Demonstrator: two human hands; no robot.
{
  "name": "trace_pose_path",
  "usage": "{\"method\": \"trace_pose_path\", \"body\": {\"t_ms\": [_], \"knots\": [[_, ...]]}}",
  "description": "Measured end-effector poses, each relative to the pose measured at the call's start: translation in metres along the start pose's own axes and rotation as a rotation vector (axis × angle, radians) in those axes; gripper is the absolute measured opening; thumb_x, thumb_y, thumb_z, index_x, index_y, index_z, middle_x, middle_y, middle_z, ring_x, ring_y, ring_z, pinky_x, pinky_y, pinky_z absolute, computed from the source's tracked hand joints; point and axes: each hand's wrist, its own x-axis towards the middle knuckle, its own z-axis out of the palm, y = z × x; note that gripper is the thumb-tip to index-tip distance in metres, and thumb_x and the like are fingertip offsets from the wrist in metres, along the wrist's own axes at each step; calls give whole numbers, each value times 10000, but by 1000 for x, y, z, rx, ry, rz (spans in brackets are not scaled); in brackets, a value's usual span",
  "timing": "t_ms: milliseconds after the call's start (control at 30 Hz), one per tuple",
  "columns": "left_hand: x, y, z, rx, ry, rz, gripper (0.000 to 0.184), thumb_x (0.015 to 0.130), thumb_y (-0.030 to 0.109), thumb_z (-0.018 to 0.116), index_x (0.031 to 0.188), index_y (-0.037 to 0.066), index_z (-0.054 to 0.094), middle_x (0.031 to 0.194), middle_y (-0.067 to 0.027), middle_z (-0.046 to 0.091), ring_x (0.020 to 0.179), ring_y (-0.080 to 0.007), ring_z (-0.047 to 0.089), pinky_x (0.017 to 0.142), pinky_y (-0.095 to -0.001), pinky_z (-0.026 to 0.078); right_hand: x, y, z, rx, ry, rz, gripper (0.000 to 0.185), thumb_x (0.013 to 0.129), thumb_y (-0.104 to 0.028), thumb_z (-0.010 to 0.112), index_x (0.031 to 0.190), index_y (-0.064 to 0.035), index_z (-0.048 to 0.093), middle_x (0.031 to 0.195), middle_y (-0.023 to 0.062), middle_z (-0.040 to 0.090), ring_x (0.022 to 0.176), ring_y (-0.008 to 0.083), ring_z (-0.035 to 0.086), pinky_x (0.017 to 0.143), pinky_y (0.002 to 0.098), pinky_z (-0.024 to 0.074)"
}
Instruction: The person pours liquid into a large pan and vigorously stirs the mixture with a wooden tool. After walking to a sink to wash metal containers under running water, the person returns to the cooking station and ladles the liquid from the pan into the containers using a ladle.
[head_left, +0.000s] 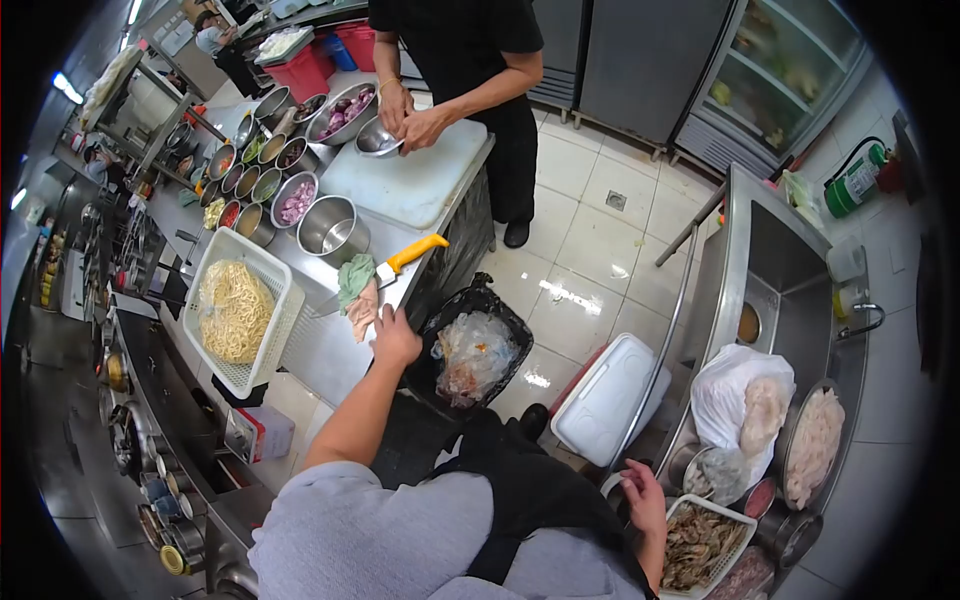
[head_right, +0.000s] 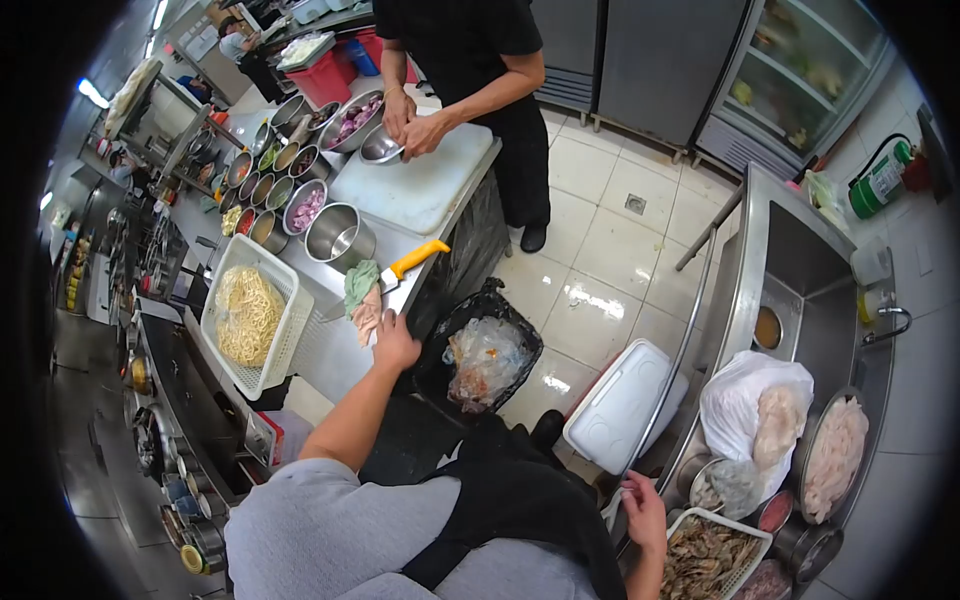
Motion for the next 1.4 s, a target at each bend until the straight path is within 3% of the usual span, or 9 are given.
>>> {"method": "trace_pose_path", "body": {"t_ms": [200,367,500,567,633,833,1067,1267,1400], "knots": [[-20,16,4,168,-131,-73,492,828,210,608,1303,82,578,1665,-146,20,1501,-462,89,1054,-752,288,42,-102,-59,-295,-107,-212,449,853,-39,651,1295,-21,576,1104,156,670,970,271,655,883,366,517],[-1,79,-4,146,-186,-154,540,829,298,657,1334,125,571,1628,-189,155,1466,-457,205,1064,-751,252,85,-149,-140,-451,52,-304,448,853,-65,651,1294,-27,583,1109,170,659,1014,323,634,932,397,487],[39,159,28,-96,-295,377,594,817,335,704,1368,173,548,1617,-212,188,1460,-458,240,1096,-693,287,166,-195,-173,-609,109,-374,440,859,-87,647,1292,-38,587,1205,187,630,1128,366,596,993,407,461],[77,211,35,-74,-401,445,647,825,322,700,1413,142,498,1628,-219,170,1448,-468,265,1133,-539,349,229,-212,-178,-530,120,-411,434,860,-91,647,1288,-49,592,1305,190,589,1230,384,546,1043,413,436],[138,241,54,-140,-341,580,678,832,314,692,1427,91,454,1536,-245,371,1371,-432,420,1099,-451,412,314,-208,-186,-571,144,-464,447,853,-107,656,1293,-64,590,1368,181,558,1293,384,507,1071,410,421],[282,327,-7,-331,-429,395,647,854,224,679,1425,49,428,1295,-209,631,1188,-360,619,1000,-404,494,557,-169,-229,-1199,142,-193,459,847,-185,657,1297,-112,596,1494,149,450,1444,323,337,1136,598,289],[352,298,20,-299,-479,240,449,801,154,711,1212,0,614,946,-118,715,904,-229,692,856,-365,535,638,-128,-263,-1167,230,-442,185,782,-181,644,957,-138,686,1122,12,648,1266,219,497,1150,589,248],[404,410,12,-407,-789,384,482,856,101,677,1313,3,561,1163,-185,677,1086,-245,650,941,-347,507,636,-132,-275,-1132,226,-472,152,731,-176,663,882,-159,662,1011,-19,650,1213,183,538,1128,576,267],[456,490,-30,-409,-627,530,472,890,83,638,1342,2,529,1207,-193,652,1101,-261,642,948,-360,505,641,-130,-277,-1083,239,-511,171,717,-190,676,884,-163,655,1009,-15,640,1224,190,535,1123,597,256]]}}
